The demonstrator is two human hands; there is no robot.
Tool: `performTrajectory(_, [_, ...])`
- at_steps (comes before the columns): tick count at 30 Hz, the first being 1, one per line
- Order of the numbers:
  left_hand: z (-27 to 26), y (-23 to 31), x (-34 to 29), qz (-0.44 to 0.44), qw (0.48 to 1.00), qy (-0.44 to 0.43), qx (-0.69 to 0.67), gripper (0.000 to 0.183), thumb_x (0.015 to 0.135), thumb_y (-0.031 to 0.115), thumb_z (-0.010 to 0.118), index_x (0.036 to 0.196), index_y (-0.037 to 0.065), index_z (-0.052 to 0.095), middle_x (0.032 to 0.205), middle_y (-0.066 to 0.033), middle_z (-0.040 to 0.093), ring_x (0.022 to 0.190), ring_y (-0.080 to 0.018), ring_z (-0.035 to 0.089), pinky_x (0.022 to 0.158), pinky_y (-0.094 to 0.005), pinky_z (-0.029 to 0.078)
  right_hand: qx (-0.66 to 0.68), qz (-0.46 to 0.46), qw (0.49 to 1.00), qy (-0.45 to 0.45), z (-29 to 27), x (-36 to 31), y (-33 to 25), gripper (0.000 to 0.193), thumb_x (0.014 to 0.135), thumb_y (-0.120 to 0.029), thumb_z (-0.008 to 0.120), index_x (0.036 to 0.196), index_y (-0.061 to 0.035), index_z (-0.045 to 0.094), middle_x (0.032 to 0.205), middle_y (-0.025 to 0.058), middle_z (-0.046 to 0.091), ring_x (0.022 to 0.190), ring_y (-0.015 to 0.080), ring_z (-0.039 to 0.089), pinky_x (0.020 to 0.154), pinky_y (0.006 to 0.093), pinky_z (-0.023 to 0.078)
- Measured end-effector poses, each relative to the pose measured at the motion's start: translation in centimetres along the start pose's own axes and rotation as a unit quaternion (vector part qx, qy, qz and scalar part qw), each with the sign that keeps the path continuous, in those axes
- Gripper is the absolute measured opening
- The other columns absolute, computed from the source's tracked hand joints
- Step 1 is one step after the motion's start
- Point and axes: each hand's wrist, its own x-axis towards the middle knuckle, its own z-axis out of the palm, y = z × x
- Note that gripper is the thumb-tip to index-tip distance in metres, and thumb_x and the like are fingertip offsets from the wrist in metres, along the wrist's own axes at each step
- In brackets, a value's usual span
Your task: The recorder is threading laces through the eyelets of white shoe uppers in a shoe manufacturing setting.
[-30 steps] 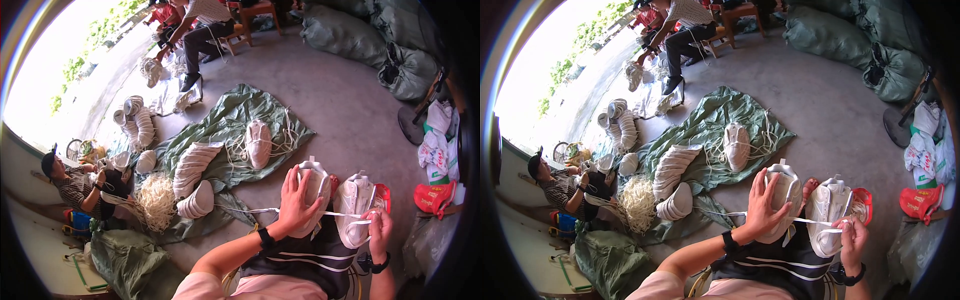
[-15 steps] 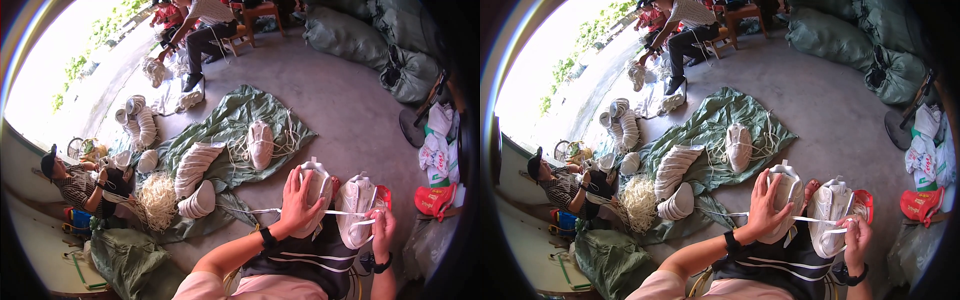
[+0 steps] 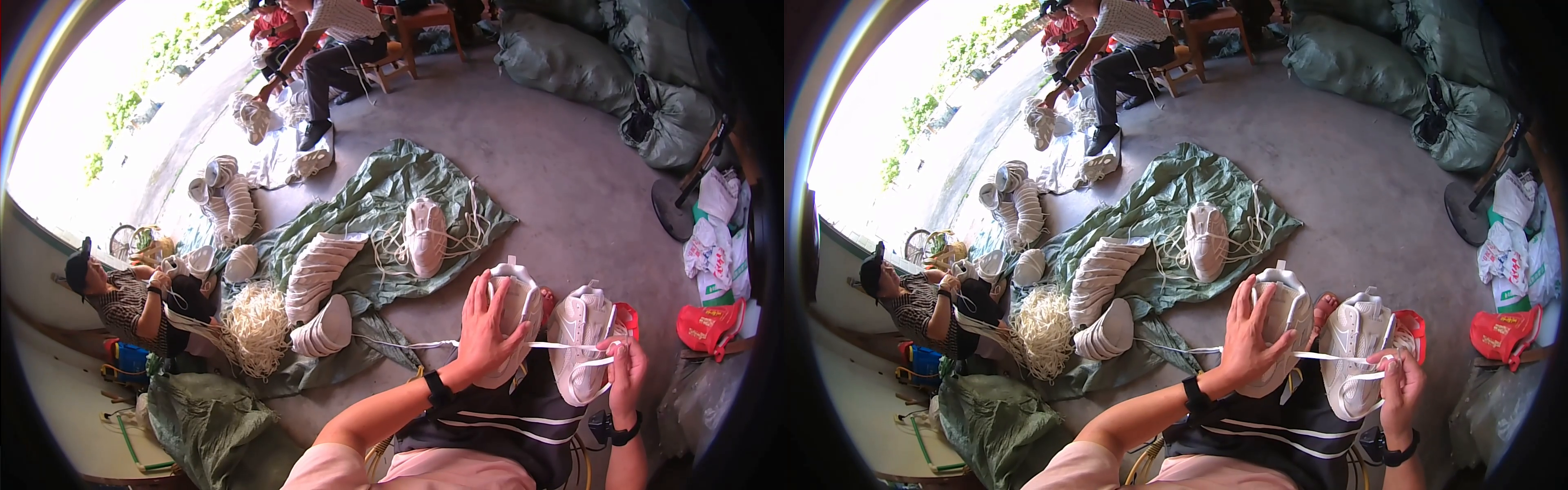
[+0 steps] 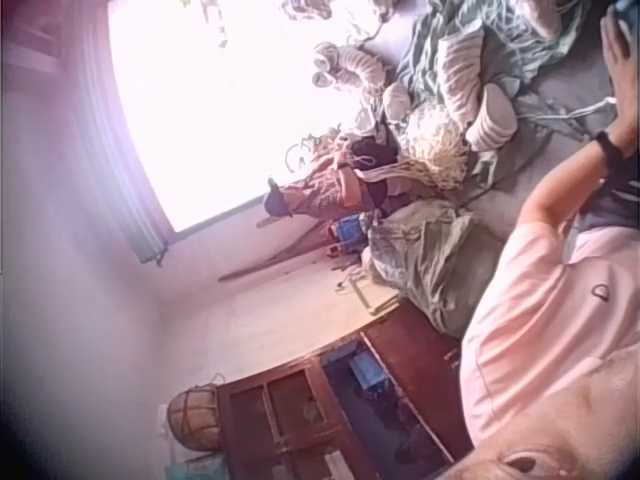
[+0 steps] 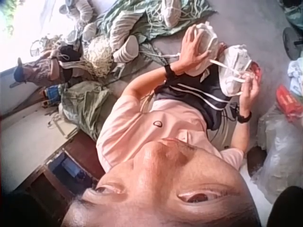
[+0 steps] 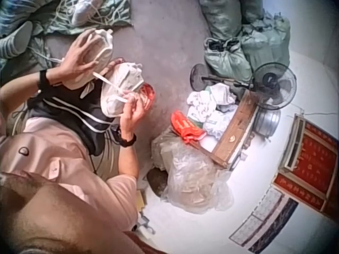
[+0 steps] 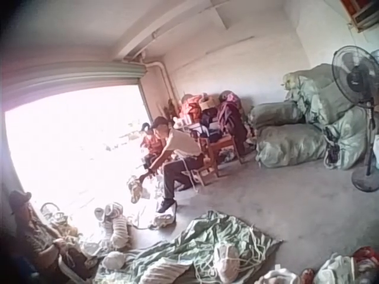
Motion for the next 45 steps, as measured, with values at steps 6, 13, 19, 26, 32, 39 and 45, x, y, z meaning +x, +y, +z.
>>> performTrajectory(6, [0.0, -0.4, 0.0, 0.006, 1.0, 0.004, -0.014, 0.088, 0.085, 0.042, 0.073, 0.155, 0.01, 0.032, 0.16, -0.0254, 0.021, 0.148, -0.0437, 0.022, 0.119, -0.0514, 0.023, -0.005, 0.0, 1.0, 0.004, 0.2, -0.1, 0.2, 0.03, 0.105, -0.024, 0.051, 0.093, 0.0002, 0.065, 0.073, -0.0068, 0.051, 0.053, -0.0029, 0.03, 0.048, 0.0202, 0.019])
performTrajectory(13, [-0.1, -2.0, -0.2, 0.003, 0.993, -0.008, -0.117, 0.081, 0.094, 0.027, 0.066, 0.158, 0.006, 0.021, 0.164, -0.0222, 0.016, 0.151, -0.0378, 0.019, 0.121, -0.0461, 0.022, -0.008, 0.003, 1.0, 0.002, 0.3, 0.1, 0.8, 0.03, 0.105, -0.023, 0.051, 0.096, 0.0005, 0.066, 0.075, -0.0069, 0.05, 0.054, -0.0026, 0.03, 0.048, 0.02, 0.02])
performTrajectory(19, [-0.7, -3.7, -1.9, 0.003, 0.985, -0.018, -0.174, 0.078, 0.095, 0.018, 0.065, 0.157, 0.0, 0.021, 0.162, -0.023, 0.022, 0.15, -0.036, 0.024, 0.121, -0.0426, 0.024, -0.015, 0.009, 1.0, -0.004, -0.2, 0.5, 1.7, 0.029, 0.105, -0.023, 0.051, 0.098, 0.0002, 0.066, 0.076, -0.0067, 0.05, 0.055, -0.0022, 0.031, 0.049, 0.0201, 0.02])
performTrajectory(26, [0.3, -4.3, -3.8, -0.006, 0.982, -0.042, -0.185, 0.073, 0.092, 0.015, 0.069, 0.152, -0.001, 0.031, 0.154, -0.0234, 0.037, 0.143, -0.0369, 0.037, 0.117, -0.0421, 0.031, -0.042, 0.019, 0.999, 0.015, -1.9, 0.9, 3.1, 0.028, 0.105, -0.022, 0.051, 0.1, 0.0003, 0.067, 0.078, -0.0054, 0.053, 0.056, -0.0016, 0.034, 0.05, 0.0205, 0.023])
performTrajectory(32, [3.4, -6.1, -3.0, -0.025, 0.988, -0.015, -0.152, 0.036, 0.084, 0.005, 0.074, 0.118, 0.003, 0.061, 0.122, -0.0165, 0.058, 0.113, -0.0323, 0.058, 0.098, -0.0393, 0.047, -0.013, 0.011, 1.0, 0.009, -2.9, 3.9, 8.7, 0.025, 0.104, -0.019, 0.052, 0.103, 0.0005, 0.068, 0.077, -0.0067, 0.054, 0.054, -0.002, 0.034, 0.049, 0.0194, 0.023])
performTrajectory(39, [5.8, -6.7, -2.1, 0.001, 0.996, -0.019, -0.088, 0.02, 0.083, 0.005, 0.073, 0.1, 0.004, 0.064, 0.106, -0.0139, 0.062, 0.098, -0.0322, 0.061, 0.086, -0.0404, 0.05, -0.032, 0.028, 0.999, 0.006, -5.0, 5.2, 10.0, 0.024, 0.104, -0.018, 0.052, 0.102, 0.0006, 0.068, 0.08, -0.005, 0.06, 0.057, -0.002, 0.037, 0.05, 0.0187, 0.027])
performTrajectory(45, [5.4, -6.2, -1.0, 0.028, 0.996, -0.021, -0.087, 0.013, 0.085, 0.002, 0.068, 0.094, 0.002, 0.059, 0.099, -0.0137, 0.062, 0.091, -0.0324, 0.061, 0.082, -0.0406, 0.05, -0.045, 0.022, 0.999, -0.002, -6.4, 5.3, 10.0, 0.026, 0.104, -0.021, 0.055, 0.099, 0.0018, 0.067, 0.079, -0.0039, 0.061, 0.063, 0.0002, 0.042, 0.056, 0.0187, 0.032])
